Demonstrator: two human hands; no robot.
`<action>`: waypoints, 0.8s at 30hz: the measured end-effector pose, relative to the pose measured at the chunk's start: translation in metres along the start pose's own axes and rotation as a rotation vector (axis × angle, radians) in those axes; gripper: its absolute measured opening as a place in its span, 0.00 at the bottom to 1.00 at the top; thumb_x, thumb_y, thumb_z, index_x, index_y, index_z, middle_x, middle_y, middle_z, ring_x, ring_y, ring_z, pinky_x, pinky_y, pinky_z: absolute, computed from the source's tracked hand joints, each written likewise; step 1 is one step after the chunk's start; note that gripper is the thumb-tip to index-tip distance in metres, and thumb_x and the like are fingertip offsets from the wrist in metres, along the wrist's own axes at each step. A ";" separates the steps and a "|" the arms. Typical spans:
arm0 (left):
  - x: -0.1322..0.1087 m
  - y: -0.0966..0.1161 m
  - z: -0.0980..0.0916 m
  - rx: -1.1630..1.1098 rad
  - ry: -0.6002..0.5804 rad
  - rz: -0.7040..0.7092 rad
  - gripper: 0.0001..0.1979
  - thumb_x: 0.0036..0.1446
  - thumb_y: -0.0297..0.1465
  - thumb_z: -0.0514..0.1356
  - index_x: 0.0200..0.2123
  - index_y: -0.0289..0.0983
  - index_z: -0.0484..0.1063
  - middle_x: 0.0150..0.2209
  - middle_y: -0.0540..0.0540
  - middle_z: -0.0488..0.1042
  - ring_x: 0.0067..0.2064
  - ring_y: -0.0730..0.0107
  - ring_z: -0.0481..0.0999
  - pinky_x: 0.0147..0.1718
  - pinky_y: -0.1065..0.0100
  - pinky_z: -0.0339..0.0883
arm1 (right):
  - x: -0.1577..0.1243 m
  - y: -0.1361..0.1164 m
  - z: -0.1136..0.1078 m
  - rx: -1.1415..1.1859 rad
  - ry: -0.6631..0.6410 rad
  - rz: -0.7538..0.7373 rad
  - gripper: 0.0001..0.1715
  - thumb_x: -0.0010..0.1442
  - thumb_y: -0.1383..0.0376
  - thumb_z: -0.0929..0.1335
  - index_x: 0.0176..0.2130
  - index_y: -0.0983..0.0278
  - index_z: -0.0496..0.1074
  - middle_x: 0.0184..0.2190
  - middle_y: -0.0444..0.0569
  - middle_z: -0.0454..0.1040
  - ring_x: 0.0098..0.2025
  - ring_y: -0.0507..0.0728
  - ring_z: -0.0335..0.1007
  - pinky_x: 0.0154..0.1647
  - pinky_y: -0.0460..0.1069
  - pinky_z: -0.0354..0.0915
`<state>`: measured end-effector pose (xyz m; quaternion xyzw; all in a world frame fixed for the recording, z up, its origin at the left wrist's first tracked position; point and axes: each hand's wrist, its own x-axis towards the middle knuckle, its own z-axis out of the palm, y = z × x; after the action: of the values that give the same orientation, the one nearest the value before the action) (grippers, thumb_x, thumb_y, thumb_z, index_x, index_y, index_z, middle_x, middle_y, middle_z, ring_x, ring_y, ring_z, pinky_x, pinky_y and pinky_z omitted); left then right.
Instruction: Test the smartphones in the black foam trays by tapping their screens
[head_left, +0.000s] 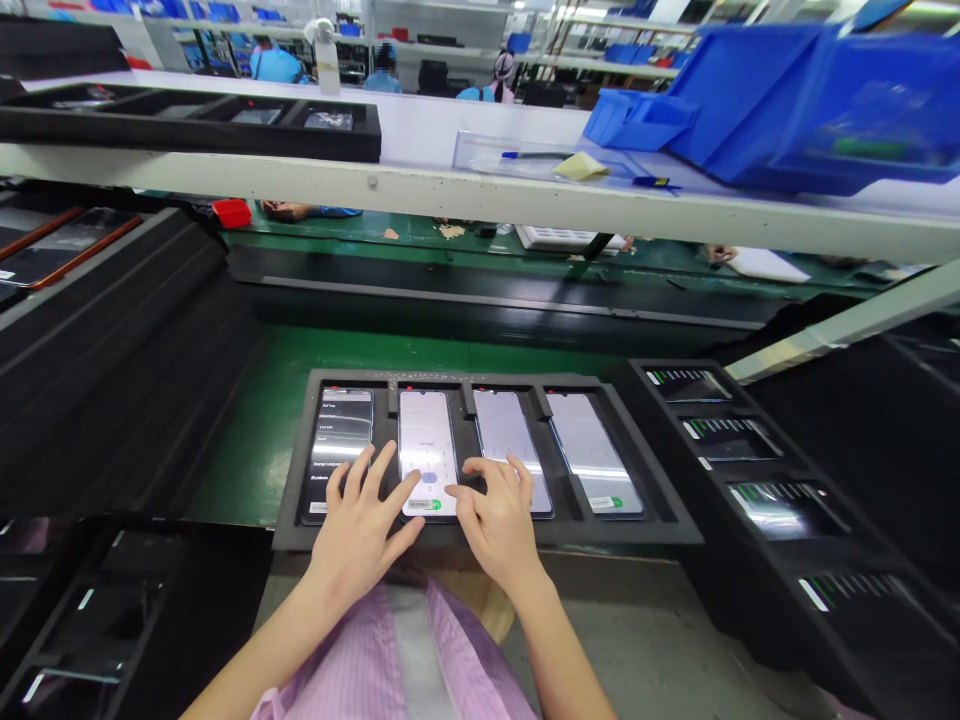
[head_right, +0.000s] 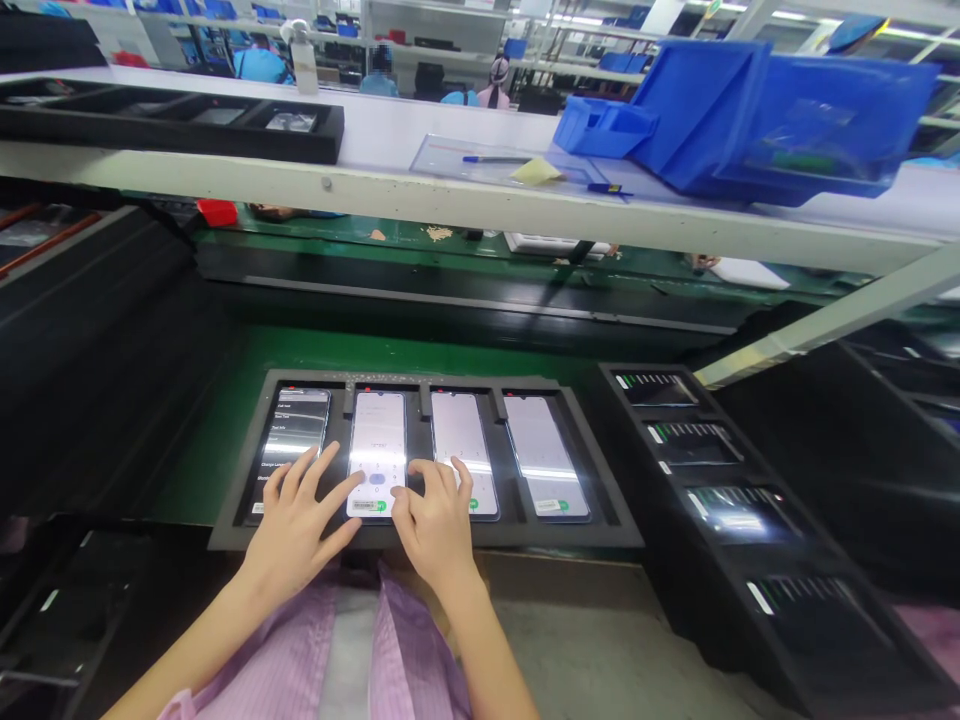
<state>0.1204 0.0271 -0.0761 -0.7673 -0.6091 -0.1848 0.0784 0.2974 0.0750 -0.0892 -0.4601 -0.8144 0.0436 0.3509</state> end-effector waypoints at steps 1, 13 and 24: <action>-0.001 0.000 0.000 -0.003 0.001 0.002 0.16 0.60 0.39 0.51 0.48 0.45 0.71 0.56 0.37 0.67 0.56 0.48 0.64 0.47 0.49 0.57 | 0.000 0.000 0.000 0.000 0.012 0.001 0.23 0.62 0.67 0.57 0.28 0.60 0.76 0.34 0.48 0.69 0.39 0.54 0.64 0.55 0.59 0.50; -0.002 0.000 -0.001 -0.045 -0.009 -0.014 0.11 0.59 0.36 0.54 0.40 0.45 0.75 0.57 0.42 0.67 0.56 0.48 0.62 0.49 0.49 0.54 | -0.002 0.001 -0.003 0.003 0.137 -0.010 0.23 0.61 0.70 0.57 0.27 0.60 0.77 0.28 0.45 0.66 0.33 0.52 0.62 0.51 0.57 0.53; 0.028 0.056 0.021 -0.156 -0.033 0.197 0.20 0.59 0.44 0.51 0.50 0.42 0.69 0.58 0.39 0.65 0.57 0.49 0.61 0.50 0.51 0.55 | -0.023 0.082 -0.051 -0.136 0.241 0.162 0.27 0.62 0.68 0.56 0.25 0.60 0.78 0.19 0.43 0.59 0.26 0.51 0.58 0.37 0.52 0.53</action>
<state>0.1834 0.0458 -0.0789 -0.8302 -0.5156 -0.2102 0.0260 0.3951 0.0913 -0.0958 -0.5490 -0.7277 -0.0389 0.4094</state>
